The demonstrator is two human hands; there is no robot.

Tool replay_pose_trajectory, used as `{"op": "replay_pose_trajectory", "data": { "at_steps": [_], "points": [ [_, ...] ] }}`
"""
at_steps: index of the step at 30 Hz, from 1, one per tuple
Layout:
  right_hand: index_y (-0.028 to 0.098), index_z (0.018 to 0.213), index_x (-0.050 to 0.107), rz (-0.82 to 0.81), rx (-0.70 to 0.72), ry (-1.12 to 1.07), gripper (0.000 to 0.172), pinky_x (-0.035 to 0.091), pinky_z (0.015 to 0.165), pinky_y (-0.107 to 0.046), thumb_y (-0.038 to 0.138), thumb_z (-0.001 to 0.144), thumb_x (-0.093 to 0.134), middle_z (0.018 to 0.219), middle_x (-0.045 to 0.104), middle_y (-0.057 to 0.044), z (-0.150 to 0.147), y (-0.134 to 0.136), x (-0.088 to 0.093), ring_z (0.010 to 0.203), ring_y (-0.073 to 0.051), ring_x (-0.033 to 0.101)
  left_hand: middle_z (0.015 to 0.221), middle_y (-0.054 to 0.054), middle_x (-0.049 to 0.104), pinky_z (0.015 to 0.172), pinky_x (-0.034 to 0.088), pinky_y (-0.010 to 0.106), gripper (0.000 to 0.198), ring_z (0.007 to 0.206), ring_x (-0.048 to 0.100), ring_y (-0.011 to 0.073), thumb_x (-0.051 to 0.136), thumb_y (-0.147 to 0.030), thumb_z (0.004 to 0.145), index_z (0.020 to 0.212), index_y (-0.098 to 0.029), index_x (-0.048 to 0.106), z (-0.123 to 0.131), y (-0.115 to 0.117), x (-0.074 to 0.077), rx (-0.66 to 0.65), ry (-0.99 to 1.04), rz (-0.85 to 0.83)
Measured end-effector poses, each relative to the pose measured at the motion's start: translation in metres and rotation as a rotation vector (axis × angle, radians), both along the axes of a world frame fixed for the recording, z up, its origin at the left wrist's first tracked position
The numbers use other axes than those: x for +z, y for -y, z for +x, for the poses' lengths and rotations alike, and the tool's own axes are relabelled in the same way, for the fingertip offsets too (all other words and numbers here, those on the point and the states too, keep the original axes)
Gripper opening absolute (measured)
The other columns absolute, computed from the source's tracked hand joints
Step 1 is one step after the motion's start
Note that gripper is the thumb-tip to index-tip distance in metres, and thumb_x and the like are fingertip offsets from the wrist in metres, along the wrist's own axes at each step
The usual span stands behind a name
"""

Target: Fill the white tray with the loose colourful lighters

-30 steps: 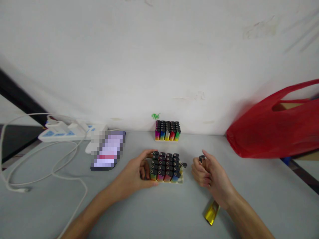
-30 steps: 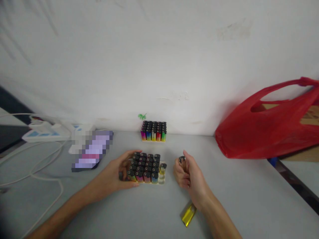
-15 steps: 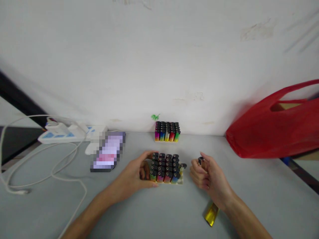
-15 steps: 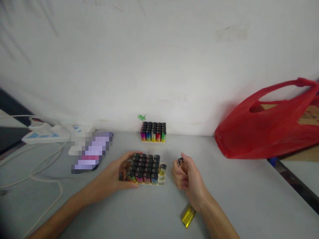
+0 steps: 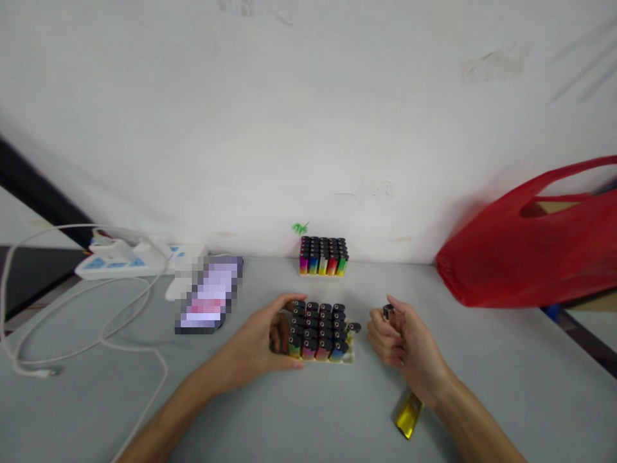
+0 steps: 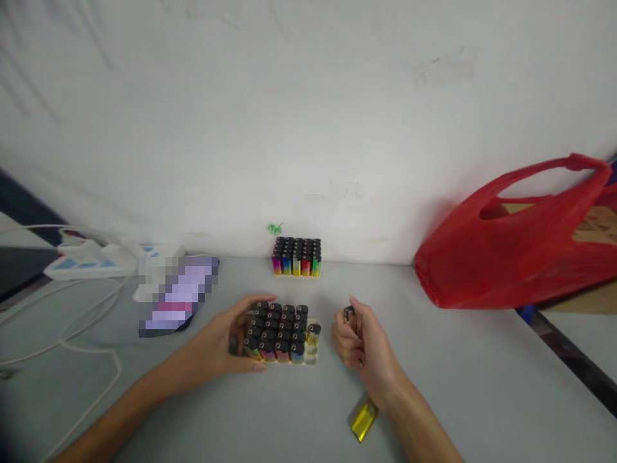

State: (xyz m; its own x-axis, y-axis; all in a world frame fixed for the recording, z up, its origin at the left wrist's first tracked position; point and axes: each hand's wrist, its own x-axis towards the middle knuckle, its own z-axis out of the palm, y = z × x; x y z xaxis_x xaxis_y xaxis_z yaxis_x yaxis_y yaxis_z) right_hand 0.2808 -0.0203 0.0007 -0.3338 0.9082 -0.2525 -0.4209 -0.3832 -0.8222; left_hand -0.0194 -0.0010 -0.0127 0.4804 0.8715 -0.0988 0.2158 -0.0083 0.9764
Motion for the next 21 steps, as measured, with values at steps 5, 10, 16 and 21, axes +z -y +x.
{"op": "replay_pose_trajectory", "data": {
  "at_steps": [5,10,16,21],
  "points": [
    [0.025,0.062,0.036,-0.007,0.003,0.003,0.062,0.010,0.044,-0.025,0.067,0.094,0.069,0.058,0.016,0.011,-0.0003,0.0004,0.0002,0.052,-0.009,0.008,0.113,0.008,0.077,0.085,0.063,0.040,0.106,0.103,0.077,0.0317,0.103,-0.030,0.067,0.160,-0.026,0.051,0.0027,-0.0001,0.0032,0.001,0.000,-0.061],
    [0.026,0.062,0.035,-0.011,0.010,0.012,0.064,0.010,0.043,-0.025,0.070,0.091,0.071,0.059,0.017,0.011,-0.0001,0.0004,-0.0013,0.052,-0.009,0.008,0.122,0.011,0.077,0.092,0.062,0.043,0.110,0.110,0.076,0.0336,0.104,-0.030,0.066,0.161,-0.025,0.049,0.0016,-0.0003,-0.0005,-0.016,0.020,-0.074],
    [0.025,0.062,0.036,-0.001,0.021,-0.010,0.065,0.012,0.043,-0.026,0.071,0.093,0.069,0.058,0.017,0.011,-0.0001,-0.0003,-0.0031,0.051,-0.009,0.009,0.124,0.011,0.075,0.100,0.060,0.046,0.110,0.116,0.074,0.0349,0.104,-0.029,0.066,0.161,-0.026,0.048,0.0018,-0.0010,-0.0033,-0.035,0.059,-0.095],
    [0.025,0.062,0.035,0.004,0.039,-0.030,0.065,0.010,0.043,-0.026,0.071,0.093,0.069,0.057,0.018,0.011,-0.0002,-0.0008,-0.0037,0.050,-0.009,0.010,0.123,0.010,0.075,0.098,0.060,0.046,0.110,0.114,0.074,0.0345,0.104,-0.029,0.067,0.161,-0.025,0.048,0.0028,-0.0006,-0.0025,-0.036,0.061,-0.098]
  ]
}}
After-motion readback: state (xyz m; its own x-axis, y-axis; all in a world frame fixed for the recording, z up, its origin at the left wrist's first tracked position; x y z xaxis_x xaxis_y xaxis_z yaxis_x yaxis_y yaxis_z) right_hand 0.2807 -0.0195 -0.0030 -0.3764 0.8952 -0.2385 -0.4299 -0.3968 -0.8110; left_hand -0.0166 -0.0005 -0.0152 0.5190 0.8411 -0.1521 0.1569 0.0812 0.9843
